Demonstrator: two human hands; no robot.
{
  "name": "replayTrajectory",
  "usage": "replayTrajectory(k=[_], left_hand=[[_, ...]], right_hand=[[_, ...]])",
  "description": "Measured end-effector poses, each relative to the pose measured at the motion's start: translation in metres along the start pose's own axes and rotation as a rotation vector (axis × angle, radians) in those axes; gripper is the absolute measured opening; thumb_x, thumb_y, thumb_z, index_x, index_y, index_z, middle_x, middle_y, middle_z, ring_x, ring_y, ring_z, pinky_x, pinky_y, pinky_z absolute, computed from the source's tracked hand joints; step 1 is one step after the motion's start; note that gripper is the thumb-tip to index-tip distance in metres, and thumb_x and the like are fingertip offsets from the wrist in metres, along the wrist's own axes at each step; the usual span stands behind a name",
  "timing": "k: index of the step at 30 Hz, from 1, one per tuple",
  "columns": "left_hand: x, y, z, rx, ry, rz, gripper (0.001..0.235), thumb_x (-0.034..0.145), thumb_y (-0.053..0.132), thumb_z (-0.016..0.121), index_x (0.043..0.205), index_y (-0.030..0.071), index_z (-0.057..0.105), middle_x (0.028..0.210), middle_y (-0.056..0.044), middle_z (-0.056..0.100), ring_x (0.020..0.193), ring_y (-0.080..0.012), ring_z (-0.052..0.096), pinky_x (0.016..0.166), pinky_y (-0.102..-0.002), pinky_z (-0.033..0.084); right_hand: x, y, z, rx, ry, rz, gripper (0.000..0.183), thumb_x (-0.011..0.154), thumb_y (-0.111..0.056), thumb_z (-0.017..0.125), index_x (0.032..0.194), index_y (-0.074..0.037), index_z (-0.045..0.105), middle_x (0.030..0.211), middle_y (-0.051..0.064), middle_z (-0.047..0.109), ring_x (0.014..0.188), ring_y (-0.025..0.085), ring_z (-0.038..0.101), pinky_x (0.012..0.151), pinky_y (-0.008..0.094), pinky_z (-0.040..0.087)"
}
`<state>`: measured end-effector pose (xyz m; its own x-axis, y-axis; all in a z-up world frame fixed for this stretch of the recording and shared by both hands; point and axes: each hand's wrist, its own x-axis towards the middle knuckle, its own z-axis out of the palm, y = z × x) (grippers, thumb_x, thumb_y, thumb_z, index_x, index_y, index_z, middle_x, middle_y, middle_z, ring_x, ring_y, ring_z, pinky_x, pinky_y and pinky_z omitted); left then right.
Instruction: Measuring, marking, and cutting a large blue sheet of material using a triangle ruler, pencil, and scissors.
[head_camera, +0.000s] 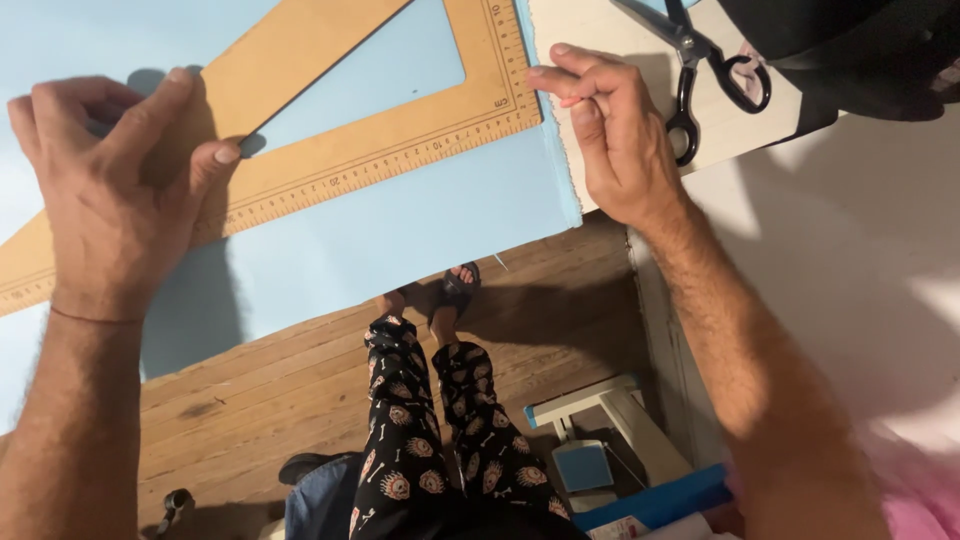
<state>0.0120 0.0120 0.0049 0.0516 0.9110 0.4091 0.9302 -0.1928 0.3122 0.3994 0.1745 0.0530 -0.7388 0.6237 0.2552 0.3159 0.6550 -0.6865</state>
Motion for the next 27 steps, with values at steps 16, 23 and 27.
replayTrajectory(k=[16,23,27], left_hand=[[0.001,-0.01,0.021,0.057,0.03,-0.042,0.072,0.112,0.062,0.044,0.141,0.005,0.078,0.116,-0.02,0.052,0.102,-0.031,0.047,0.081,-0.048,0.05],[0.015,0.018,-0.005,0.094,-0.005,-0.081,0.083,0.097,0.083,0.047,0.142,0.018,0.071,0.121,-0.013,0.051,0.097,-0.0287,0.045,0.084,-0.045,0.045],[0.016,0.019,-0.005,0.109,-0.025,-0.097,0.085,0.097,0.084,0.041,0.143,0.019,0.069,0.12,-0.013,0.05,0.096,-0.0285,0.044,0.083,-0.044,0.044]], right_hand=[[-0.016,0.006,0.01,0.154,0.219,0.147,0.005,0.112,0.004,0.048,0.116,0.007,0.049,0.128,0.032,0.061,0.118,0.044,0.07,0.097,0.044,0.061],[-0.043,-0.037,0.047,0.108,0.681,0.392,0.007,0.108,0.005,0.061,0.111,-0.001,0.061,0.097,0.018,0.071,0.068,0.019,0.065,0.057,0.029,0.055],[-0.04,-0.068,0.075,0.245,0.679,0.587,0.005,0.104,-0.003,0.061,0.104,0.001,0.064,0.09,0.015,0.071,0.064,0.018,0.067,0.069,0.029,0.057]])
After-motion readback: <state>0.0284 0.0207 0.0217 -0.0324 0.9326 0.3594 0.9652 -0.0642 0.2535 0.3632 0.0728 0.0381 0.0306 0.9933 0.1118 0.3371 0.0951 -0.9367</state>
